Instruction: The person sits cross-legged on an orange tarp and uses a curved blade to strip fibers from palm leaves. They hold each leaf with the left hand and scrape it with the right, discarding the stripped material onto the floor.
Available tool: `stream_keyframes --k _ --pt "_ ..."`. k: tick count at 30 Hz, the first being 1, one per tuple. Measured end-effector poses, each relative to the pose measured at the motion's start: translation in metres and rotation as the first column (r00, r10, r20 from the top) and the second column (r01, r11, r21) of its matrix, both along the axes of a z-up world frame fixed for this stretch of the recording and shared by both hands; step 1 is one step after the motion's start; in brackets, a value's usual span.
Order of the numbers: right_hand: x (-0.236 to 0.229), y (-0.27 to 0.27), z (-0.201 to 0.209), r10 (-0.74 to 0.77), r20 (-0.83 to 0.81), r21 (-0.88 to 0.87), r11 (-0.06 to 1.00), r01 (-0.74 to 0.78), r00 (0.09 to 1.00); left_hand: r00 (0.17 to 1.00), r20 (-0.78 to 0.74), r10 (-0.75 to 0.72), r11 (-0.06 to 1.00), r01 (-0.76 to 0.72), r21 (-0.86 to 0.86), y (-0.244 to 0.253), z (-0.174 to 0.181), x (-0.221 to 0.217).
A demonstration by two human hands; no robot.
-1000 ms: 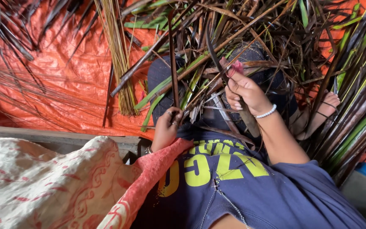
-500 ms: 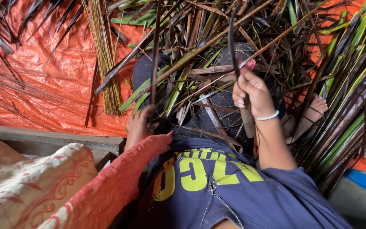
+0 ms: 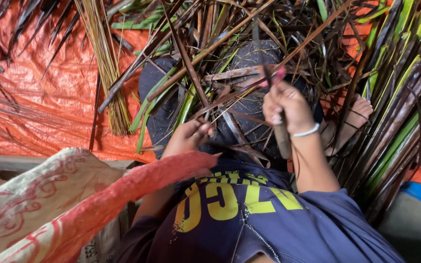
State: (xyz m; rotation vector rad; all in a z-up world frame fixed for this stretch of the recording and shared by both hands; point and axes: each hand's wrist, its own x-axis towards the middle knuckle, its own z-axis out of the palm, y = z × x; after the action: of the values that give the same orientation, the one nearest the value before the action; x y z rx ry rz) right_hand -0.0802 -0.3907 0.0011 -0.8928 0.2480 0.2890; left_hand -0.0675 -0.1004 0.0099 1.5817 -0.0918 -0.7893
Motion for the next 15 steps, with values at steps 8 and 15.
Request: stream_keyframes --k 8,15 --pt "0.004 0.015 -0.017 -0.002 -0.014 0.063 0.998 0.003 1.000 0.985 -0.173 -0.019 1.000 0.015 -0.023 0.038 -0.012 -0.008" --pt "0.004 0.012 -0.044 0.062 -0.010 -0.013 0.998 -0.062 0.998 0.999 0.000 0.050 0.997 -0.050 -0.064 0.024 -0.018 -0.009"
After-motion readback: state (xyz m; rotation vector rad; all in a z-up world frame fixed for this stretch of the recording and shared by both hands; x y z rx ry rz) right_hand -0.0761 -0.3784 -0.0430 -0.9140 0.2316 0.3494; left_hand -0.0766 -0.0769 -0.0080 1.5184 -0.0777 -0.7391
